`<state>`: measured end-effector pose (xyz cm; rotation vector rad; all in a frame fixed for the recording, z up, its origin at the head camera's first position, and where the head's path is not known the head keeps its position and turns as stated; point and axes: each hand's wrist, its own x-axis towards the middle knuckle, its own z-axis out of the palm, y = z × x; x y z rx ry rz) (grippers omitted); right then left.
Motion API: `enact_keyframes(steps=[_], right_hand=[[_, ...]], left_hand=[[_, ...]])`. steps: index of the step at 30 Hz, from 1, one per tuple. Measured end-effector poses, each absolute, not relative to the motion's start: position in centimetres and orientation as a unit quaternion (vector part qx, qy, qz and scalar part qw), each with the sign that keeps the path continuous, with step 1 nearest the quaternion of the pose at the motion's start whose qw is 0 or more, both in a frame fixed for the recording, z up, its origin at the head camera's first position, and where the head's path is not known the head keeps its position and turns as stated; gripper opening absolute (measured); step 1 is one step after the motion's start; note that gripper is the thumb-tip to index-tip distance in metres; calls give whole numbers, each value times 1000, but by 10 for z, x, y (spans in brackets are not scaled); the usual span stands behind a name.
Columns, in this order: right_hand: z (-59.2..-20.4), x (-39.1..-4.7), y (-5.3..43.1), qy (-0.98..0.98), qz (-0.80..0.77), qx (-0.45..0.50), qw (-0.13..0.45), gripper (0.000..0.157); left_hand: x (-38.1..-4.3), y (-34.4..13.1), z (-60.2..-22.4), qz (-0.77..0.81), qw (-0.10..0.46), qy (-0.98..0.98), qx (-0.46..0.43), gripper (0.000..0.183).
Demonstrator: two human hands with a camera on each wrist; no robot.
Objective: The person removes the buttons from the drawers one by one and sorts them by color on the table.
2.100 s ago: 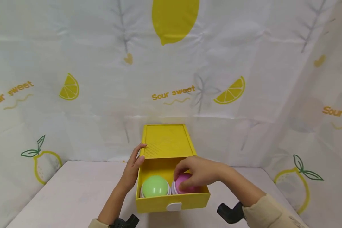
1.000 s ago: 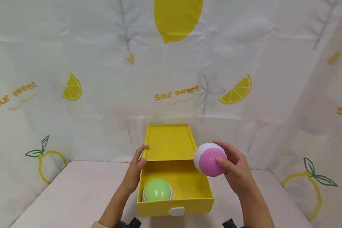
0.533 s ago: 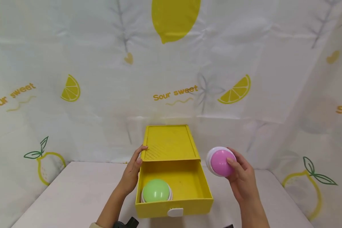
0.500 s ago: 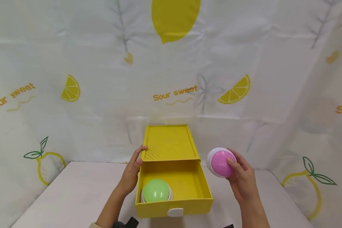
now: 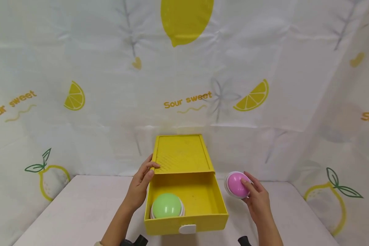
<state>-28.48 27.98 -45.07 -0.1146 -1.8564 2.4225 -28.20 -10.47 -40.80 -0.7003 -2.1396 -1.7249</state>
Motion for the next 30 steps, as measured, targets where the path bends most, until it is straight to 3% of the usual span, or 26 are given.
enact_keyframes(steps=[5, 8, 16, 27, 30], right_hand=[[-467, -293, 280, -674, 735, -74, 6, 68], [-476, -297, 276, -717, 691, -94, -10, 75], [-500, -304, 261, -767, 631, -118, 0, 79], [-512, -302, 252, -874, 469, -101, 84, 80], [-516, -301, 249, -881, 449, -88, 121, 71]], left_hand=[[-287, -111, -407, -596, 148, -744, -264, 21], [-290, -117, -409, -596, 154, -743, -262, 20], [-290, -122, -415, -608, 154, -737, -250, 23], [-291, -123, -414, -616, 116, -732, -267, 25], [-290, -125, -414, -611, 113, -734, -274, 25]])
